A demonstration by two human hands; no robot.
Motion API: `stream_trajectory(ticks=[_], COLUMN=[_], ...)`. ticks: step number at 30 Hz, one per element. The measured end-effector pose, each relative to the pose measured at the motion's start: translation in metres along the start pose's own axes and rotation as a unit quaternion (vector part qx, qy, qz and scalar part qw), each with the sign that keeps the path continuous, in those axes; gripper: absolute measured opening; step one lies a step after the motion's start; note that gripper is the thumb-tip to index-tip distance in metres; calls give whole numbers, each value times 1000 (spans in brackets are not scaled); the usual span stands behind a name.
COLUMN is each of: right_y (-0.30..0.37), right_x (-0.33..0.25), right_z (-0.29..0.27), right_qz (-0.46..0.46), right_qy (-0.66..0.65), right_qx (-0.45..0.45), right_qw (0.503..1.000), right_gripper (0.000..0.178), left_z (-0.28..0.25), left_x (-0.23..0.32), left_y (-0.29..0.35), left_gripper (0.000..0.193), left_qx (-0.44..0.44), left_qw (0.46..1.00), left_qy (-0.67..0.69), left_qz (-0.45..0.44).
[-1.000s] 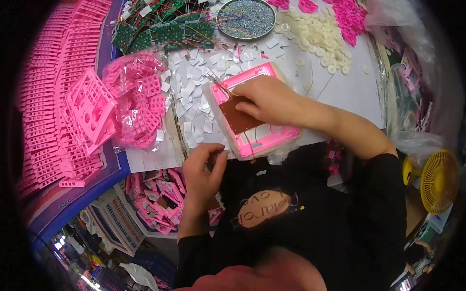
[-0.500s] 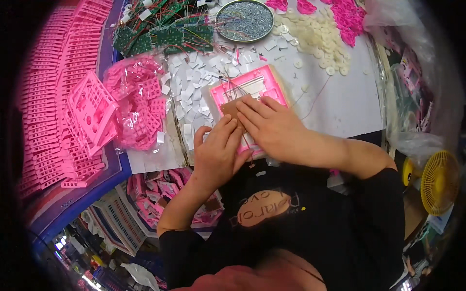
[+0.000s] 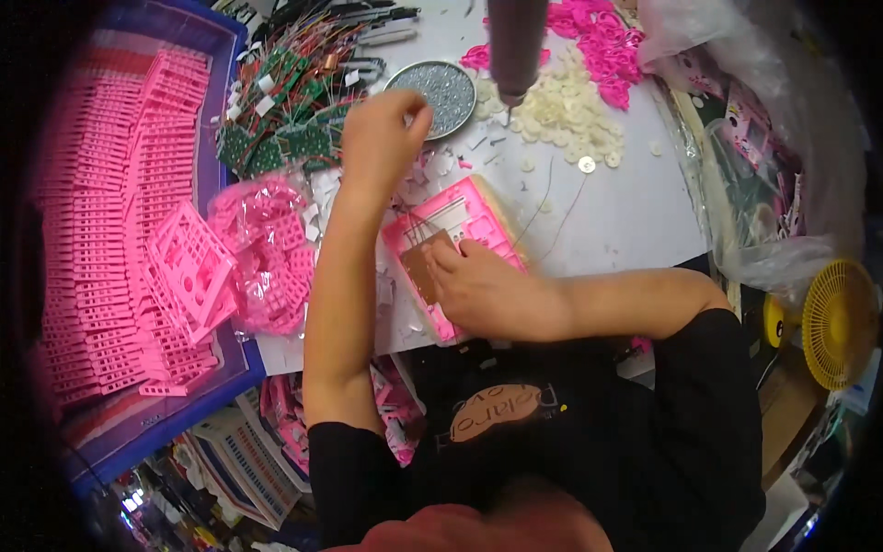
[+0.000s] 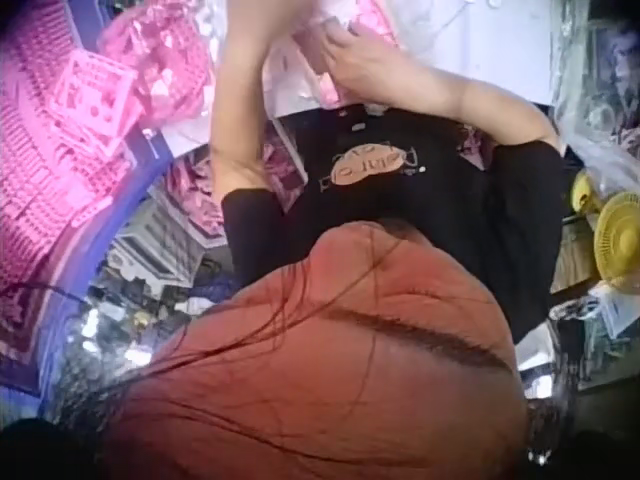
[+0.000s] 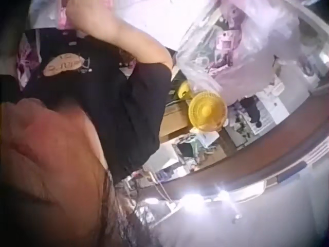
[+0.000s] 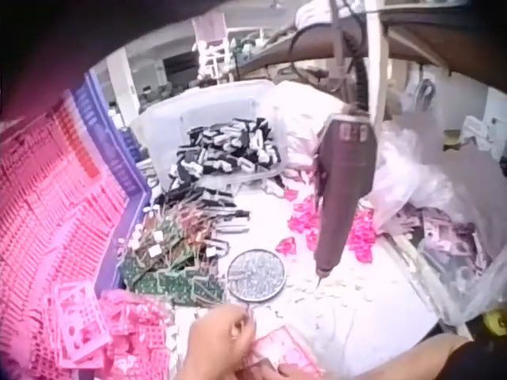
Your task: The user is assembling a pink plastic toy bank, installing an electronic board and wiring, and applying hot glue.
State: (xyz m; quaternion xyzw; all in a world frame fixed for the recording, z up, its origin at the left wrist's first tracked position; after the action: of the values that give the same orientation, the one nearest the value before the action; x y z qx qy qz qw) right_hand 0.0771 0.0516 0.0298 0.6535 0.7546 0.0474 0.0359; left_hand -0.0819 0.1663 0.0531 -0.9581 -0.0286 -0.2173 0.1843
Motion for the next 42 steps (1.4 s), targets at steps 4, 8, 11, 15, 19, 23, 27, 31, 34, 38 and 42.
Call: stream_trajectory(ticks=[4,8,11,15,19,23,27,31,34,38,42], right_y=[1,9,7,4,6,10,16,11,10,16,42], right_x=[-1,4,4,1,3,9,15,25,35,42,106], right_z=[11,11,11,15,8,19,14,12,8,5,-65], right_qz=[-2,10,-4,-3,20,63,52,7,-15,-37,25], right_qy=[-6,-7,-15,-38,-48,-90,-94,-142,-165,-203,-249], right_qx=[41,54,35,-18,48,56,129,120,108,92,314], right_qw=[999,998,999,999,997,992,986,983,980,974,916], right_gripper=[34,37,38,48,47,46,36,32,24,29,36], left_z=[67,68,58,62,11,-39,-34,-22,-7,-2,-5], left_x=[-23,-17,-20,-36,-34,12,46,60,56,44,41], left_y=[-46,-62,-68,-74,-49,35,136,183,194,193,197], left_gripper=[13,13,23,31,32,19,10,9,7,6,6], left_qx=[-89,-81,-40,-100,-37,17,-90,-40,-28,-34,-88], left_qw=[979,982,979,967,989,991,969,990,990,981,976], left_qy=[-181,-164,-201,-233,-123,124,193,88,85,129,121], left_qz=[38,36,3,-27,-79,-53,-128,-101,-106,-138,-156])
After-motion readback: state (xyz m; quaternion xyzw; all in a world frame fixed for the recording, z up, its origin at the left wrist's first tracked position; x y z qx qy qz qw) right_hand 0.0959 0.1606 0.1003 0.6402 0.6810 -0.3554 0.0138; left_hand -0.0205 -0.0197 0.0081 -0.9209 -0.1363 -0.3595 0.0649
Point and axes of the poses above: each hand's wrist, its own y-axis away from the middle knuckle, its own z-axis out of the palm, x = y × z, the point moved 7 cm from there along -y, towards the middle knuckle, and after that the axes turned 9 degrees about -x, right-handed, at the moved point
